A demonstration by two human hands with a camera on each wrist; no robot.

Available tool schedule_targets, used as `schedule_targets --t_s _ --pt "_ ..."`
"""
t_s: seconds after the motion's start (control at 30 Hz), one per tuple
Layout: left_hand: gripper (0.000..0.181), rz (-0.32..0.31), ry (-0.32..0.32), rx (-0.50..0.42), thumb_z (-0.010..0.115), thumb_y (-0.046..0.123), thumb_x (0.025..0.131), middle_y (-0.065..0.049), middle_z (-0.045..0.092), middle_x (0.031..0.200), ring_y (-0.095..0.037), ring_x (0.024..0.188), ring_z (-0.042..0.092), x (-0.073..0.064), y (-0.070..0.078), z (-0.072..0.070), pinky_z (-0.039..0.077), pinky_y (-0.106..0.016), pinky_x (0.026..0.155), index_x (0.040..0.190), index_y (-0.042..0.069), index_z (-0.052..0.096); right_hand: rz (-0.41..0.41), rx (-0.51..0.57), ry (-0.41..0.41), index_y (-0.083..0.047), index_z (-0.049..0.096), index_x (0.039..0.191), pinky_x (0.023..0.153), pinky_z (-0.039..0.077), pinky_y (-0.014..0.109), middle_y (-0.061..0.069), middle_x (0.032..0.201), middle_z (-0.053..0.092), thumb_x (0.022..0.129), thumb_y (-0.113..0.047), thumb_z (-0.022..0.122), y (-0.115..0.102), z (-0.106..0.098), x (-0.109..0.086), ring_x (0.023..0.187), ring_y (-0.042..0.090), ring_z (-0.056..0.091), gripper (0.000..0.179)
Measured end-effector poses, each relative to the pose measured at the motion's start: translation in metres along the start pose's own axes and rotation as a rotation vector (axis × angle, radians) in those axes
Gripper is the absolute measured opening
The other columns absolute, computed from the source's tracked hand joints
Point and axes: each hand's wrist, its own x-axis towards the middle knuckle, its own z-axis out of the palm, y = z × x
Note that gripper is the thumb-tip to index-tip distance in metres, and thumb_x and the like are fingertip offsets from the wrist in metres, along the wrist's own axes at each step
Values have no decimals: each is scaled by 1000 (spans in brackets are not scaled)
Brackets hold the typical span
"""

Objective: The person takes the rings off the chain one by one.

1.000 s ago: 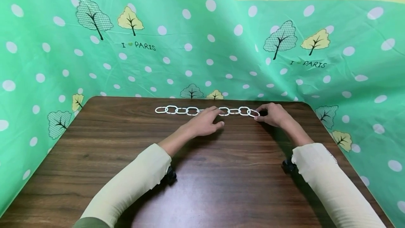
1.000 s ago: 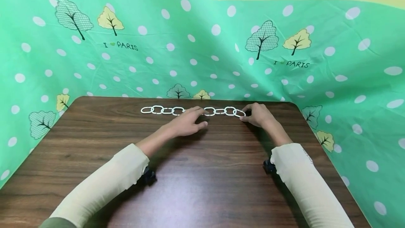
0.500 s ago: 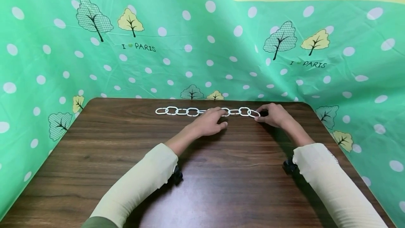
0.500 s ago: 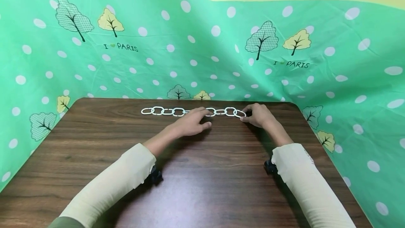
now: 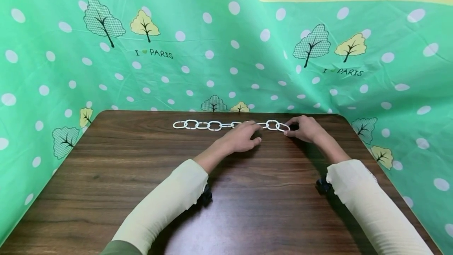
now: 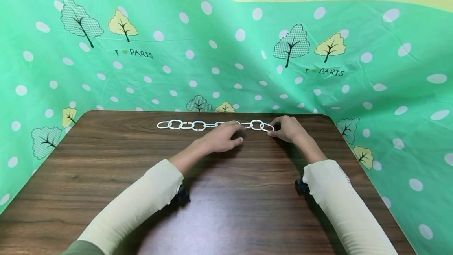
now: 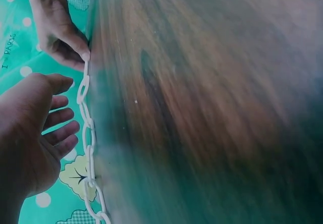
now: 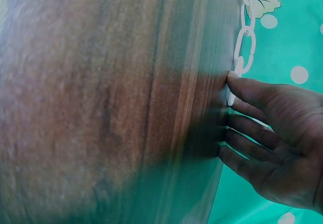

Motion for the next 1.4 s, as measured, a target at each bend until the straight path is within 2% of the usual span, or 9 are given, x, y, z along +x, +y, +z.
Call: schedule_targets --t_s 0.07,0.13,0.37,0.57,0.73,0.93,1.2,1.33,1.4 --pt "48 14 5 14 60 36 116 -10 65 159 -27 153 59 -2 6 -2 45 -41 132 156 9 64 1 0 -3 -3 76 138 101 53 59 30 136 73 106 -33 81 0 0 0 113 39 62 44" --pt "44 7 -15 16 61 26 116 -12 64 161 -29 155 58 -11 23 -17 44 -43 133 156 8 64 3 -2 -3 -2 76 138 101 53 59 29 135 74 106 -33 81 0 0 0 113 40 63 44" --pt "52 54 -16 97 59 45 114 -3 59 168 -23 159 54 39 -22 40 42 -39 135 160 20 63 1 1 6 -2 77 136 101 53 60 28 132 75 106 -32 82 1 0 0 113 40 64 43" --pt "53 48 -52 83 59 43 114 -1 57 170 -22 159 54 47 -12 43 40 -38 135 163 22 60 3 4 0 -2 77 135 95 51 53 25 126 76 106 -30 82 0 1 2 103 35 59 41" --pt "53 48 -58 119 58 44 115 -1 58 169 -23 158 55 52 -9 48 40 -38 135 163 21 60 7 11 0 -2 77 136 94 51 52 25 127 77 106 -30 82 -1 1 2 102 34 59 41" --pt "52 79 -38 217 56 43 115 -1 60 166 -22 157 56 58 -6 55 43 -38 133 161 20 61 6 10 2 -2 78 135 94 51 52 24 125 78 106 -30 82 0 0 1 101 34 59 41" --pt "49 151 -24 325 52 39 116 2 63 160 -23 147 61 69 1 67 47 -38 129 162 23 58 17 4 5 -2 77 136 96 52 53 25 130 77 107 -30 81 0 1 1 104 35 60 41" --pt "49 135 -46 321 47 39 119 0 61 164 -23 153 58 66 12 63 41 -38 135 164 21 56 24 3 5 -2 76 137 98 52 55 26 133 76 107 -30 80 0 2 2 107 36 61 41" --pt "50 109 -77 330 45 37 120 0 58 169 -22 159 53 55 26 49 36 -37 138 166 21 54 22 4 4 -2 76 137 100 53 56 27 136 75 107 -30 80 0 2 2 110 38 62 41"
